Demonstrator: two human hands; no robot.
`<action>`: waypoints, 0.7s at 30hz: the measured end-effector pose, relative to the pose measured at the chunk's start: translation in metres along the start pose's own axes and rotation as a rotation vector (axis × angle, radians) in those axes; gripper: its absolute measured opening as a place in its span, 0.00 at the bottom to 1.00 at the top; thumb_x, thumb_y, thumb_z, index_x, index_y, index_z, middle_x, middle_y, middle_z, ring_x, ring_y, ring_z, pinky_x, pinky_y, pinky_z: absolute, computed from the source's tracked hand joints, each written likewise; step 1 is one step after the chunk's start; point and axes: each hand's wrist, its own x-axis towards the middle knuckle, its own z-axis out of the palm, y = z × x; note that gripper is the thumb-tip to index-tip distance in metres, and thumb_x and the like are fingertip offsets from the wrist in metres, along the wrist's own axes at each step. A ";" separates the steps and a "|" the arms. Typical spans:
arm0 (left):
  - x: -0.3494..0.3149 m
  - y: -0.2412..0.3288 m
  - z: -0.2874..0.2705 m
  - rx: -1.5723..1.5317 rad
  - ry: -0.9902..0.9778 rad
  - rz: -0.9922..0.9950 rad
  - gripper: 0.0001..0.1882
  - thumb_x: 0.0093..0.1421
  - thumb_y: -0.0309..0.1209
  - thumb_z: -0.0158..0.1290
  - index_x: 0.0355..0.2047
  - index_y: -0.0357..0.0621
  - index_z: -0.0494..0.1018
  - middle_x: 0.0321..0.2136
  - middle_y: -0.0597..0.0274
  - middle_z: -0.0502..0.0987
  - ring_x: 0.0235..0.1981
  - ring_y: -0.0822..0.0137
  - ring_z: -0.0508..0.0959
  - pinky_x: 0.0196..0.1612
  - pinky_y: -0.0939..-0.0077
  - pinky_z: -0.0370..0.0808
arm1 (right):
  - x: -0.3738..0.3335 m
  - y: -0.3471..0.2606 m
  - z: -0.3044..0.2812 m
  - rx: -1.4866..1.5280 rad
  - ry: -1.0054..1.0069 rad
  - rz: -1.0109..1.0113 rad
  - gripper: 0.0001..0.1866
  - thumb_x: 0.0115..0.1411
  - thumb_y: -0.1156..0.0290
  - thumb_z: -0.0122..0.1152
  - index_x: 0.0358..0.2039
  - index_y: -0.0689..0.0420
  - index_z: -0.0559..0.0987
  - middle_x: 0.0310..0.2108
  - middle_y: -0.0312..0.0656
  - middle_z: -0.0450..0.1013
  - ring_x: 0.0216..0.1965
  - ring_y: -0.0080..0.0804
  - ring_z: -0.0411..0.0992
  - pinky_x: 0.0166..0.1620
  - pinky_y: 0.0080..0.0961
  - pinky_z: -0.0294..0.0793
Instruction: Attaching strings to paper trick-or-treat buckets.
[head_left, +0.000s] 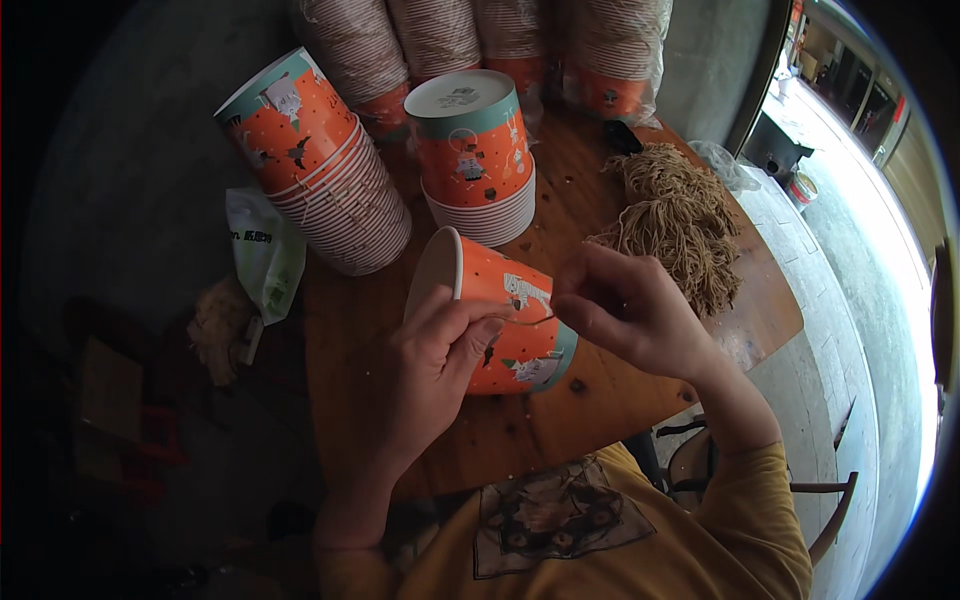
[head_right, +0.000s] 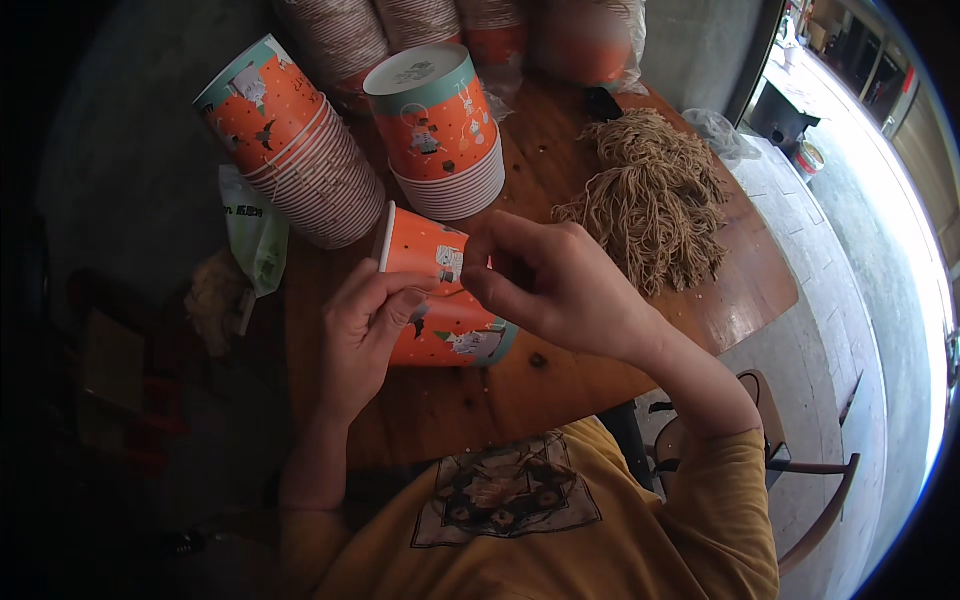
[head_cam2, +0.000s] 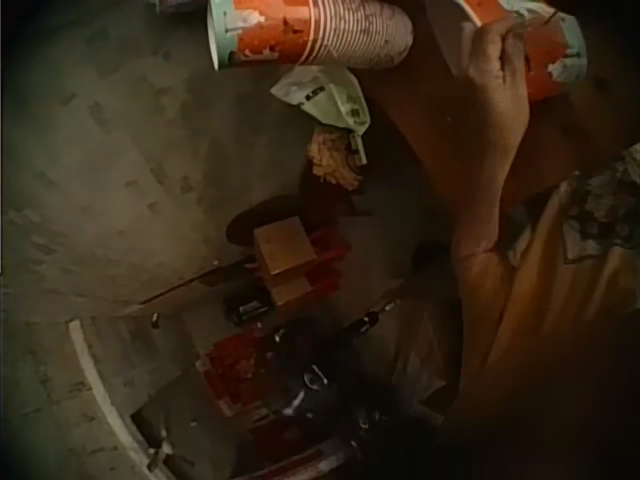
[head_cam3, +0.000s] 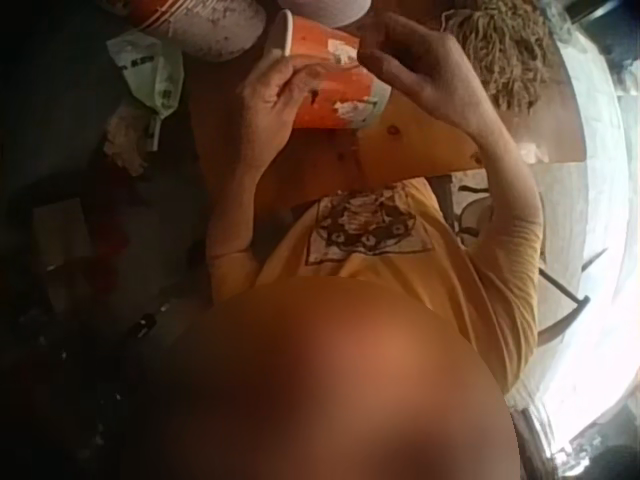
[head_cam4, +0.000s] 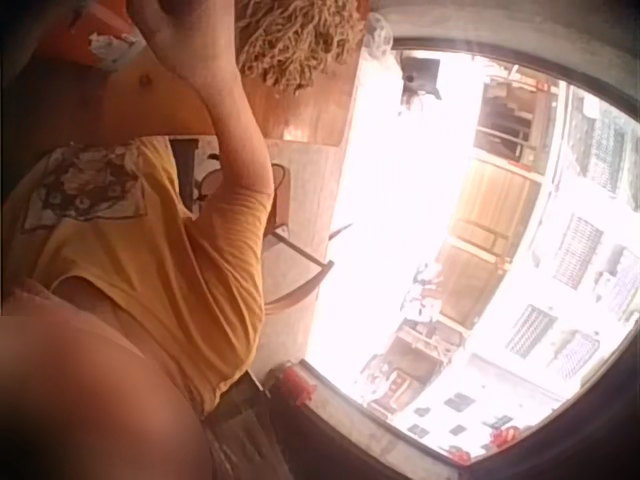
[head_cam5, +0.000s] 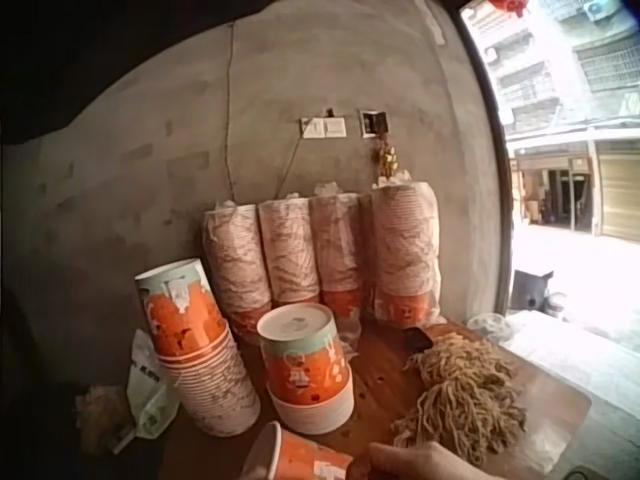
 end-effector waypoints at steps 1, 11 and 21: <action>0.001 0.002 0.001 0.027 -0.007 0.007 0.06 0.60 0.25 0.53 0.38 0.42 0.76 0.27 0.59 0.72 0.28 0.64 0.78 0.29 0.72 0.73 | 0.000 0.005 0.002 -0.058 -0.002 -0.012 0.11 0.59 0.68 0.60 0.37 0.61 0.72 0.22 0.35 0.71 0.20 0.19 0.67 0.26 0.19 0.68; -0.001 0.006 0.011 0.223 -0.003 0.105 0.10 0.56 0.22 0.55 0.39 0.42 0.75 0.29 0.58 0.71 0.28 0.56 0.77 0.29 0.67 0.74 | -0.006 0.009 0.032 -0.315 0.222 -0.203 0.11 0.53 0.68 0.66 0.32 0.57 0.74 0.22 0.39 0.70 0.20 0.27 0.71 0.24 0.24 0.70; -0.008 0.010 0.010 0.073 -0.055 0.050 0.15 0.58 0.19 0.52 0.46 0.41 0.70 0.33 0.58 0.74 0.34 0.64 0.78 0.36 0.73 0.74 | -0.015 0.017 0.045 0.074 0.352 -0.082 0.06 0.52 0.76 0.63 0.28 0.58 0.73 0.20 0.36 0.68 0.17 0.22 0.66 0.21 0.20 0.66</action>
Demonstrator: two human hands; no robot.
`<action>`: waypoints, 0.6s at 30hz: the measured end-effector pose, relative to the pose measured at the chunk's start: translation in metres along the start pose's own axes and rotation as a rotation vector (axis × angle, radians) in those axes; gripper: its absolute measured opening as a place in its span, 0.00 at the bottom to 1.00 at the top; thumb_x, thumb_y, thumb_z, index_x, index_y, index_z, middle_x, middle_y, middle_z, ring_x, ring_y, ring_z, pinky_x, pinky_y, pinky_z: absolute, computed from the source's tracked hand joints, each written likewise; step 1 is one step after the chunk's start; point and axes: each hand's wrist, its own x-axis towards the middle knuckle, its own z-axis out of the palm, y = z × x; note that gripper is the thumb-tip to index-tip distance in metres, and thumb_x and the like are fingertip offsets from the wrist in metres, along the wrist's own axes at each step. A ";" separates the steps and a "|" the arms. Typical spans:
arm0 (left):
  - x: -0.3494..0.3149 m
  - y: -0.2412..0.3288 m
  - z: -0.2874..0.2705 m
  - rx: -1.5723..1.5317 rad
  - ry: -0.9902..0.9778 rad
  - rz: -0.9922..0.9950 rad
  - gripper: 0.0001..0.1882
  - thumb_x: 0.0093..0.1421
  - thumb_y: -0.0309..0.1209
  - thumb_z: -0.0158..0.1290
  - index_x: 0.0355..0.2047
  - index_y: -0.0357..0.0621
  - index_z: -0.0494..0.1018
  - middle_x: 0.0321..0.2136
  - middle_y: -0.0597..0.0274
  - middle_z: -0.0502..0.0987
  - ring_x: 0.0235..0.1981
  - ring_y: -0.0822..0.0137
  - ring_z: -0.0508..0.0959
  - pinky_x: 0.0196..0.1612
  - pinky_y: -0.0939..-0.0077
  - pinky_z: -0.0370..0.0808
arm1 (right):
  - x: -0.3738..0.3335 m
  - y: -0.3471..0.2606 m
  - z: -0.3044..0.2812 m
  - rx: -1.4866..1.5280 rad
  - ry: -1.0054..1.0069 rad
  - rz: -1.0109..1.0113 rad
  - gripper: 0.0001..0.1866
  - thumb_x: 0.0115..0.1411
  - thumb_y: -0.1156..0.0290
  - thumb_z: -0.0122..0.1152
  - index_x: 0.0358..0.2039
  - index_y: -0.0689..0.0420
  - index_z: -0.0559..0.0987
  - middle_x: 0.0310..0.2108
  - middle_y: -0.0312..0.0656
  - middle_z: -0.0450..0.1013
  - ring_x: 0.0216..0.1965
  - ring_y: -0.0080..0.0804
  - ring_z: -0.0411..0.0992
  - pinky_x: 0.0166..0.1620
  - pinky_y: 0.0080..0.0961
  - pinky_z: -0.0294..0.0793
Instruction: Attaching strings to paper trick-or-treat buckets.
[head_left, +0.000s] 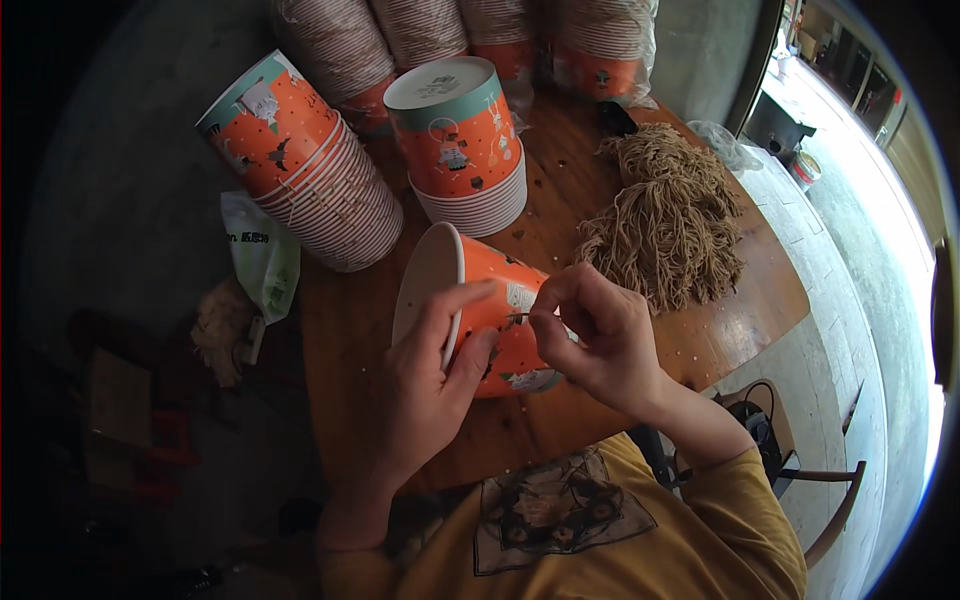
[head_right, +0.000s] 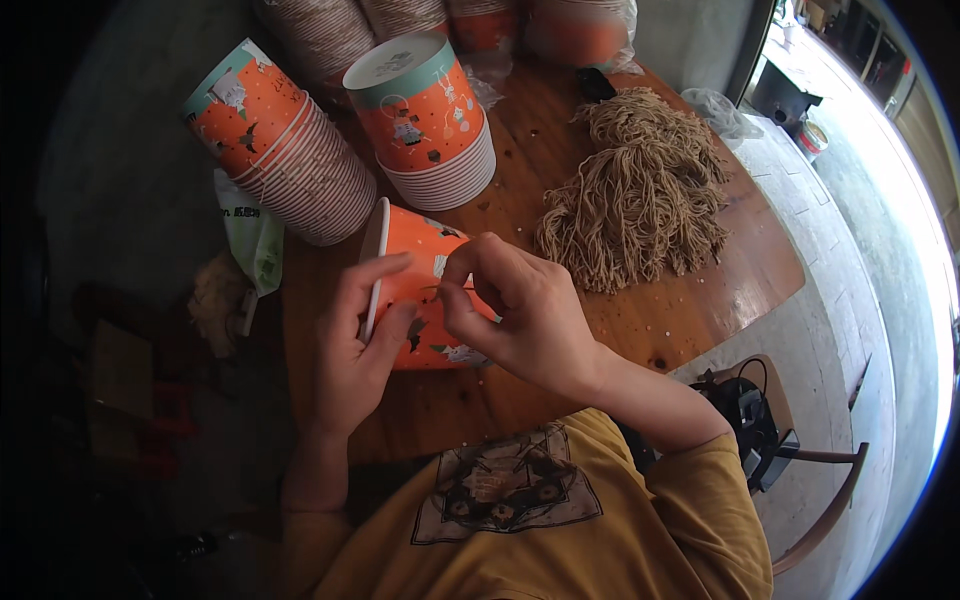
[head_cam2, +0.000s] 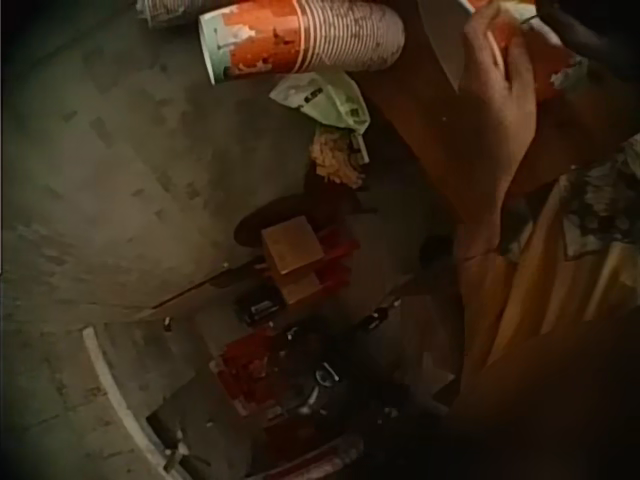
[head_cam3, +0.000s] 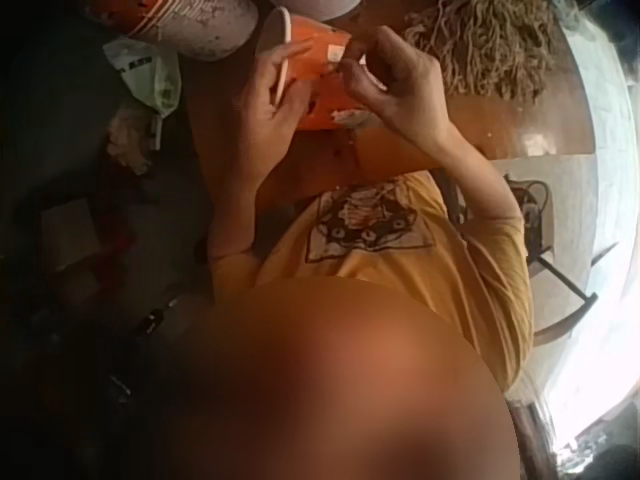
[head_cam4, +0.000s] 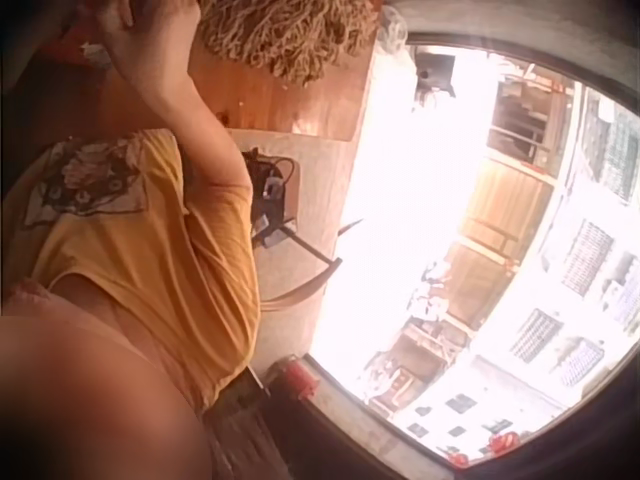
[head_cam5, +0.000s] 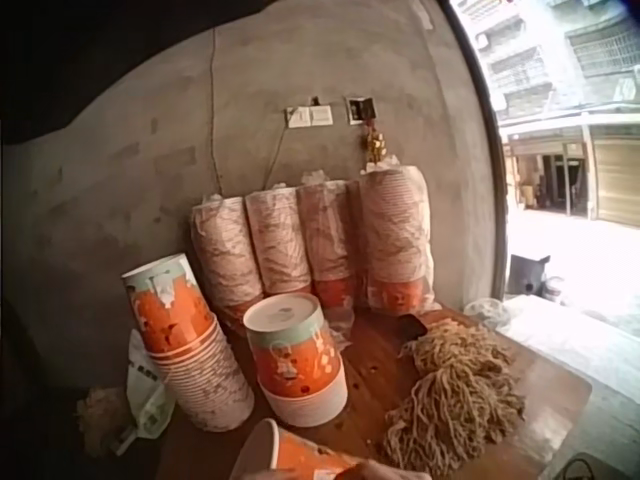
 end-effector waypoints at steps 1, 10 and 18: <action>-0.003 0.003 0.002 -0.245 0.054 -0.133 0.19 0.58 0.18 0.50 0.50 0.40 0.65 0.36 0.57 0.75 0.38 0.67 0.77 0.39 0.75 0.73 | -0.001 0.000 0.001 -0.097 0.023 0.004 0.06 0.52 0.76 0.63 0.29 0.57 0.74 0.20 0.35 0.69 0.17 0.22 0.66 0.21 0.19 0.66; -0.007 0.007 -0.009 -0.604 -0.049 -0.434 0.26 0.57 0.16 0.45 0.56 0.37 0.55 0.45 0.53 0.73 0.45 0.71 0.74 0.50 0.75 0.68 | -0.004 0.013 0.021 -0.176 0.110 -0.284 0.07 0.50 0.74 0.64 0.27 0.55 0.73 0.21 0.36 0.71 0.19 0.30 0.71 0.22 0.27 0.70; -0.005 0.007 -0.009 -0.637 -0.065 -0.411 0.26 0.57 0.16 0.44 0.56 0.37 0.55 0.45 0.55 0.73 0.46 0.71 0.73 0.51 0.75 0.68 | -0.005 0.011 0.025 -0.335 0.096 -0.386 0.09 0.47 0.76 0.63 0.27 0.55 0.70 0.19 0.35 0.67 0.19 0.31 0.70 0.20 0.28 0.70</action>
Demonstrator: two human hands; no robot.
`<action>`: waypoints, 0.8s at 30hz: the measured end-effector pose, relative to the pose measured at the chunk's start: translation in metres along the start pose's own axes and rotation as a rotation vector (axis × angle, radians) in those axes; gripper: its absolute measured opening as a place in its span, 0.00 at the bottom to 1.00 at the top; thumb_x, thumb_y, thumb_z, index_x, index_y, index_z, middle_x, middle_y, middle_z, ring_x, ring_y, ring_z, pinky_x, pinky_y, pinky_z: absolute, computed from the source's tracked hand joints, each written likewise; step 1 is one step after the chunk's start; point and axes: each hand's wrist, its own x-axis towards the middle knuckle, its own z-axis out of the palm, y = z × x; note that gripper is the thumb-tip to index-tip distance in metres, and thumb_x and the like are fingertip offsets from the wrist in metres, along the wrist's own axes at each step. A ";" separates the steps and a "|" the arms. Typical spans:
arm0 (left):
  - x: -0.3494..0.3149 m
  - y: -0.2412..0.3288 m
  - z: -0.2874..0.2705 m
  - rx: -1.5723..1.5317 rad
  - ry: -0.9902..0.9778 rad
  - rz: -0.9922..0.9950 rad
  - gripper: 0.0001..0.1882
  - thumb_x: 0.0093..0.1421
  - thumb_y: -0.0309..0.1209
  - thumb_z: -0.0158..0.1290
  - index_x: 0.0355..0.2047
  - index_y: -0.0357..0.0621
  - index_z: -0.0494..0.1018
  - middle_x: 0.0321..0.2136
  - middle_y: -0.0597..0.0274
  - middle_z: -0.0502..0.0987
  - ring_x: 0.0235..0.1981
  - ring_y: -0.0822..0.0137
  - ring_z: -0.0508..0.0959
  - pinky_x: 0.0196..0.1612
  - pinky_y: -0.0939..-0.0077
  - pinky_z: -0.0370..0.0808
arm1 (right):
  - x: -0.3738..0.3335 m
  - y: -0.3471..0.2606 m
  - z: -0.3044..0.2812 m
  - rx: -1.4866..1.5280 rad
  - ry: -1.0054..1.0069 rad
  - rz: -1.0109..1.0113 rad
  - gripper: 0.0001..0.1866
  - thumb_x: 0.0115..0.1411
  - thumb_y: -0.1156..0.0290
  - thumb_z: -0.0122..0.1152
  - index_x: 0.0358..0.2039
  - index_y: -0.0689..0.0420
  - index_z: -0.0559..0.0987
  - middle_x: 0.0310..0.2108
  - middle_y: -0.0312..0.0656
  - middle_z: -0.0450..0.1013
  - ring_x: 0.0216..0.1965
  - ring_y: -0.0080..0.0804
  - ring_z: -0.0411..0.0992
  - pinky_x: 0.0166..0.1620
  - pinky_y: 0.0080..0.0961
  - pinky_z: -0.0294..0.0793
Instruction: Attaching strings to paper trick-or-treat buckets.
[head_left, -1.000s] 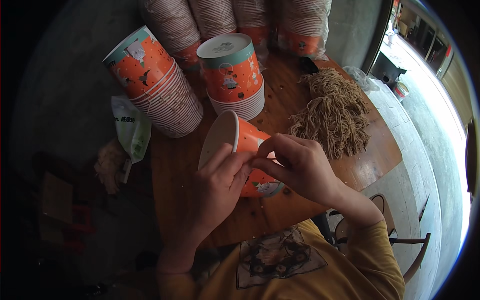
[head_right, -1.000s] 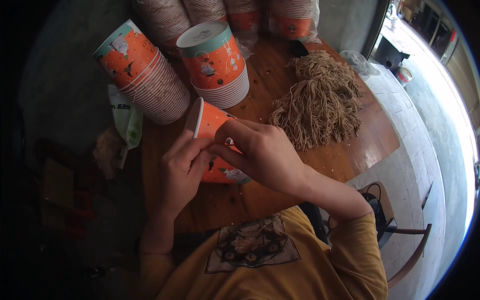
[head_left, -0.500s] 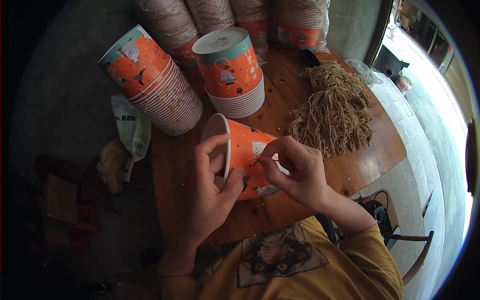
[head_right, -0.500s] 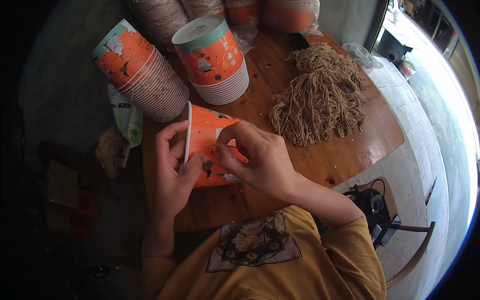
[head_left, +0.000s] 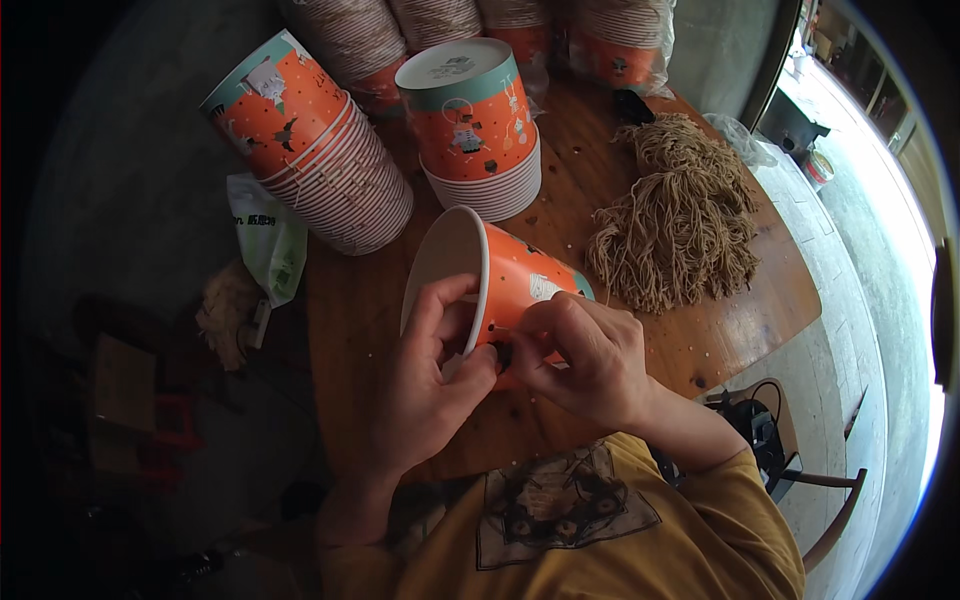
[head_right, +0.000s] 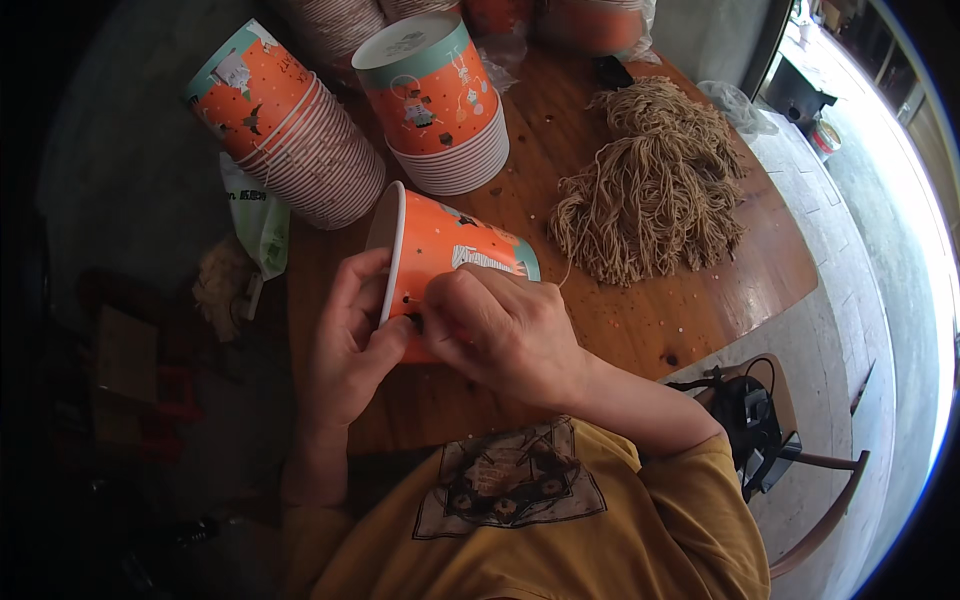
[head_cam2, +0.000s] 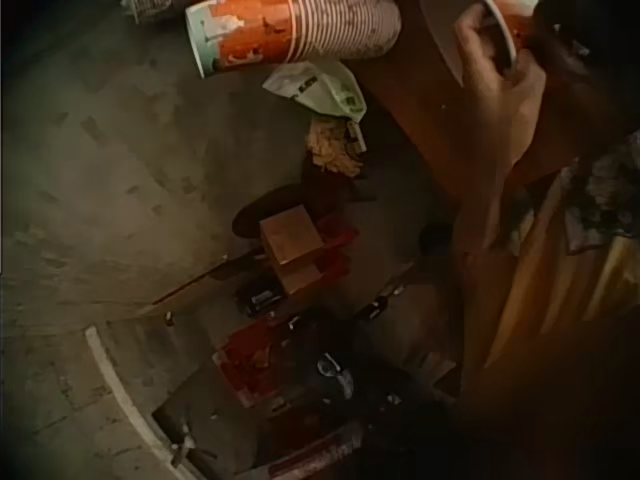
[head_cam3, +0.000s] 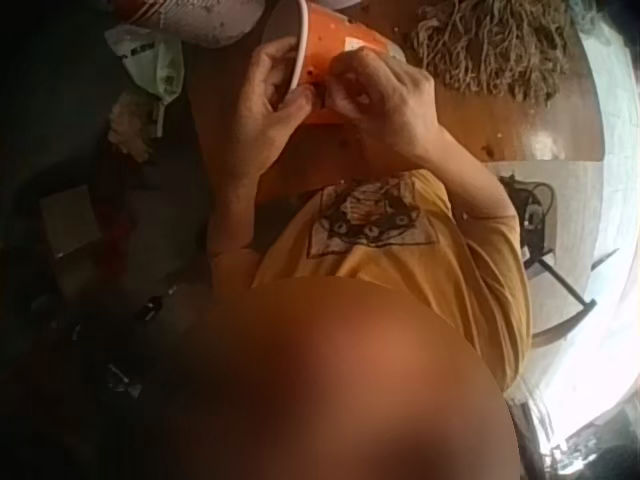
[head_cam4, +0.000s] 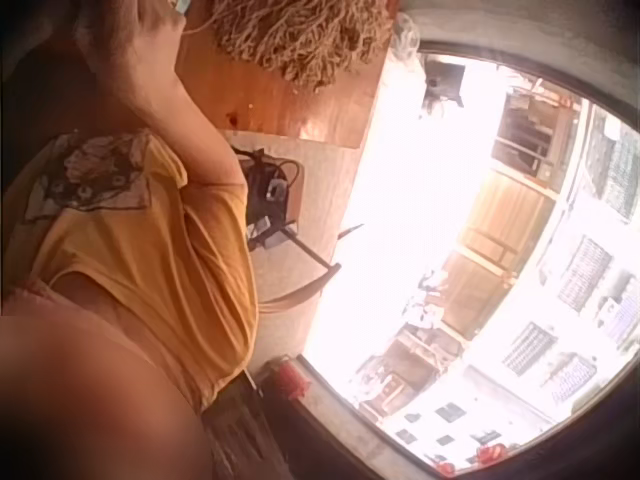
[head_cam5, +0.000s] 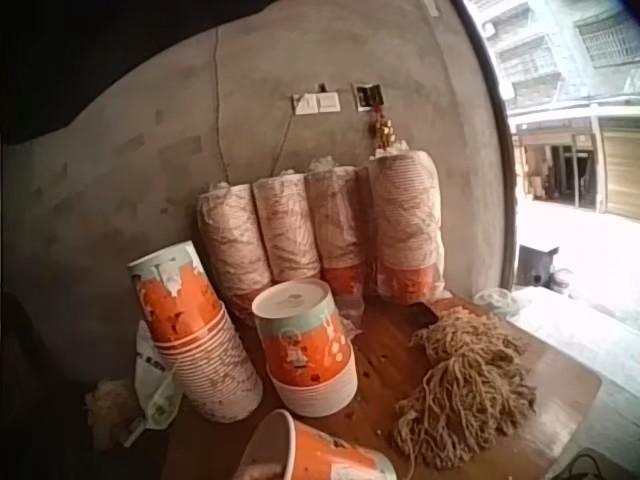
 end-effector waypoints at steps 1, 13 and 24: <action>0.000 0.000 0.000 -0.006 -0.004 0.000 0.26 0.57 0.16 0.44 0.56 0.37 0.55 0.44 0.55 0.73 0.45 0.71 0.73 0.51 0.74 0.67 | 0.000 0.000 0.001 -0.009 0.003 -0.017 0.10 0.47 0.76 0.63 0.28 0.55 0.70 0.19 0.35 0.67 0.19 0.31 0.70 0.20 0.28 0.69; 0.001 -0.003 0.002 0.004 -0.048 0.009 0.26 0.57 0.16 0.43 0.57 0.38 0.54 0.47 0.55 0.71 0.48 0.71 0.71 0.51 0.76 0.68 | 0.001 0.001 0.000 -0.100 -0.033 -0.057 0.10 0.45 0.77 0.66 0.26 0.55 0.72 0.19 0.35 0.70 0.17 0.27 0.71 0.19 0.24 0.69; 0.009 -0.004 -0.011 0.065 -0.240 -0.021 0.12 0.68 0.29 0.41 0.48 0.38 0.67 0.40 0.65 0.73 0.42 0.78 0.70 0.47 0.82 0.69 | -0.003 -0.005 -0.017 -0.127 -0.033 0.022 0.10 0.48 0.77 0.66 0.27 0.55 0.72 0.18 0.34 0.70 0.15 0.25 0.70 0.19 0.22 0.68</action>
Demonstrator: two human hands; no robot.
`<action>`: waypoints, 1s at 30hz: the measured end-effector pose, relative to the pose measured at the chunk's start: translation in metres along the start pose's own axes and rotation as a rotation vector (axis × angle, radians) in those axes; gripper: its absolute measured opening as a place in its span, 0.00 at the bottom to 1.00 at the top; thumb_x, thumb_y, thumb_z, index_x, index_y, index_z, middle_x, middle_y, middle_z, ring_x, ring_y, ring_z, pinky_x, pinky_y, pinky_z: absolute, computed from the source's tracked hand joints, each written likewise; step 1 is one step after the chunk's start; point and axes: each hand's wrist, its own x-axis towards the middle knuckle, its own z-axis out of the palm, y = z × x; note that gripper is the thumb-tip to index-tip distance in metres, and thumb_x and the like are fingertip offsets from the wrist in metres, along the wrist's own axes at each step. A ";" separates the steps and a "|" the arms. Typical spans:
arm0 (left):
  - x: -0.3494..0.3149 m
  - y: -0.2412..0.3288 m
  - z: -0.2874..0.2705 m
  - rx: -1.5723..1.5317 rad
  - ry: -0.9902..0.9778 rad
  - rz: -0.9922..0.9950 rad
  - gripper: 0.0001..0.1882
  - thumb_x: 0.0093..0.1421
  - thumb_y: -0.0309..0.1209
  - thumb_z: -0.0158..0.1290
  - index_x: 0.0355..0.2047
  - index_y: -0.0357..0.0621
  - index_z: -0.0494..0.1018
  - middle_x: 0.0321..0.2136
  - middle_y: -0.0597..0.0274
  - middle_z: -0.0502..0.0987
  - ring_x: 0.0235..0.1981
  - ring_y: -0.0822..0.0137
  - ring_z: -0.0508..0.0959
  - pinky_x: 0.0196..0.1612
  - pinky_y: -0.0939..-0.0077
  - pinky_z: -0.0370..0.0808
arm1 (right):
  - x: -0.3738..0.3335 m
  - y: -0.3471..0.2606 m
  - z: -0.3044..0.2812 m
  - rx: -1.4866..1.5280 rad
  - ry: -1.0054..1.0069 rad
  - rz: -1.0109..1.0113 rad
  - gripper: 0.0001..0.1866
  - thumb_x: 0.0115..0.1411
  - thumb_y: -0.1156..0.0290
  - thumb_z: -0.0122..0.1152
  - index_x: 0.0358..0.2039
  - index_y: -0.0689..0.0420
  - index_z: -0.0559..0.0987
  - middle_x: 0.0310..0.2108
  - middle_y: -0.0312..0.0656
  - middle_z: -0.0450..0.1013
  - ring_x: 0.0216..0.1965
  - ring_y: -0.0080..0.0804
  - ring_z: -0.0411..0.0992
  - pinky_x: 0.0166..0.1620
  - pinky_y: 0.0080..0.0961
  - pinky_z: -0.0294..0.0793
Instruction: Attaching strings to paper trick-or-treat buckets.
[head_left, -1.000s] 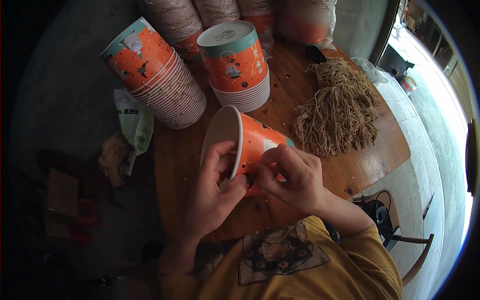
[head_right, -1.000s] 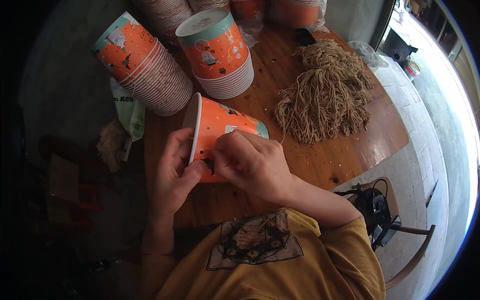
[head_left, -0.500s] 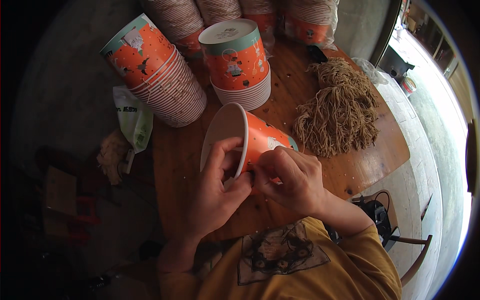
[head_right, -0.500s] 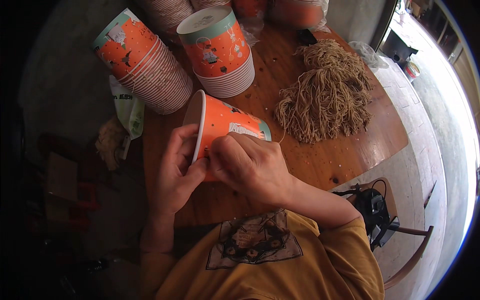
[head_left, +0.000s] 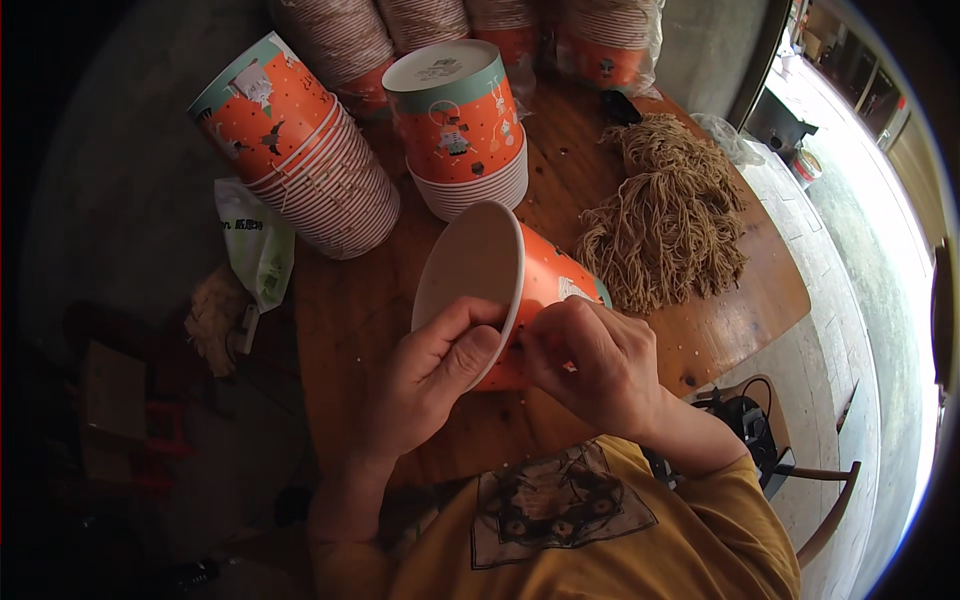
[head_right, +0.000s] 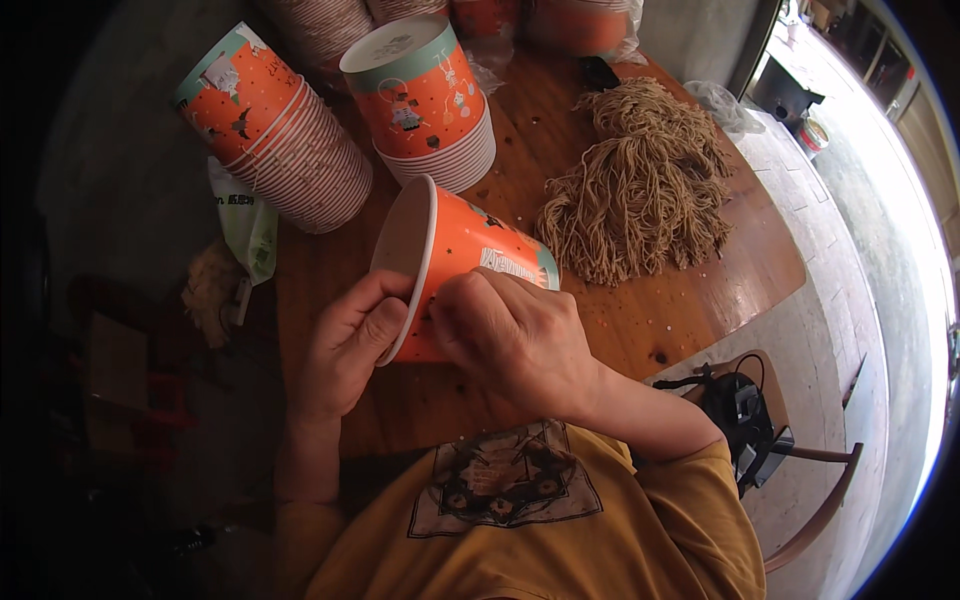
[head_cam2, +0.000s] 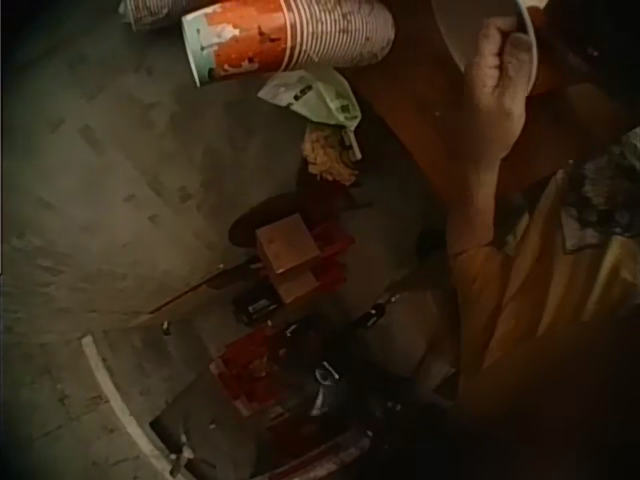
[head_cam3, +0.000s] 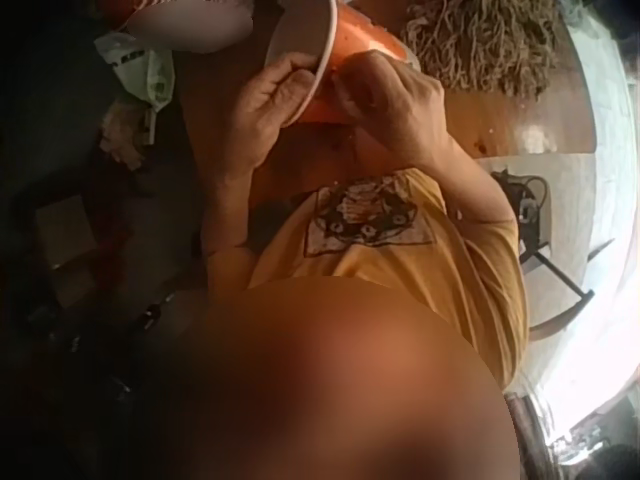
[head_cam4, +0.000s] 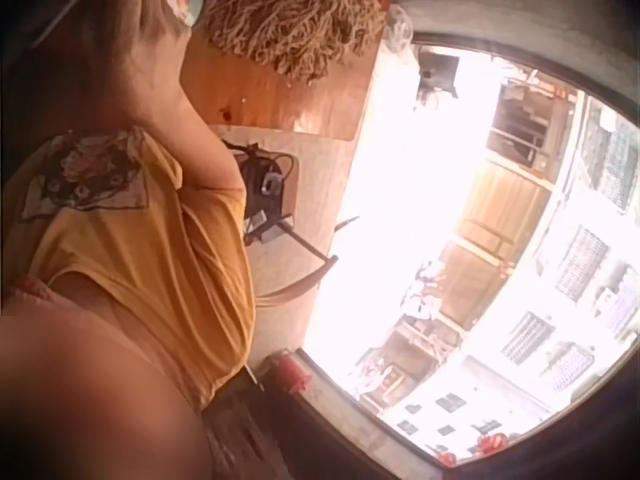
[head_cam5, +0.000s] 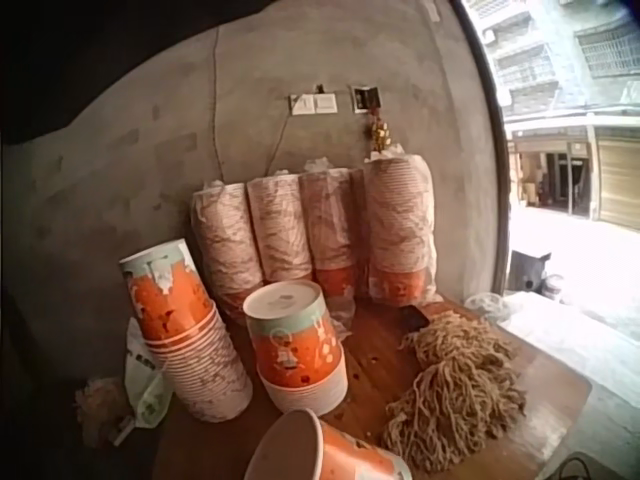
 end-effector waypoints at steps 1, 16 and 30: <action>0.003 -0.003 0.000 -0.124 -0.014 -0.035 0.11 0.68 0.30 0.42 0.46 0.38 0.68 0.38 0.67 0.73 0.40 0.80 0.70 0.45 0.84 0.69 | -0.001 0.000 -0.002 -0.012 0.009 0.010 0.10 0.48 0.77 0.67 0.27 0.55 0.72 0.18 0.34 0.70 0.15 0.24 0.69 0.18 0.21 0.68; 0.012 0.001 0.016 0.854 0.140 0.270 0.04 0.58 0.22 0.48 0.32 0.40 0.64 0.26 0.53 0.72 0.29 0.50 0.75 0.31 0.57 0.71 | -0.019 0.011 0.008 0.172 -0.148 0.193 0.07 0.54 0.72 0.61 0.30 0.57 0.71 0.21 0.40 0.71 0.23 0.38 0.73 0.23 0.31 0.72; 0.021 -0.009 0.004 -0.082 0.144 -0.166 0.04 0.65 0.29 0.45 0.36 0.42 0.66 0.32 0.68 0.74 0.31 0.82 0.70 0.33 0.86 0.68 | 0.030 0.030 -0.048 0.467 -0.620 0.078 0.05 0.56 0.73 0.62 0.30 0.59 0.75 0.25 0.42 0.71 0.27 0.40 0.72 0.30 0.31 0.70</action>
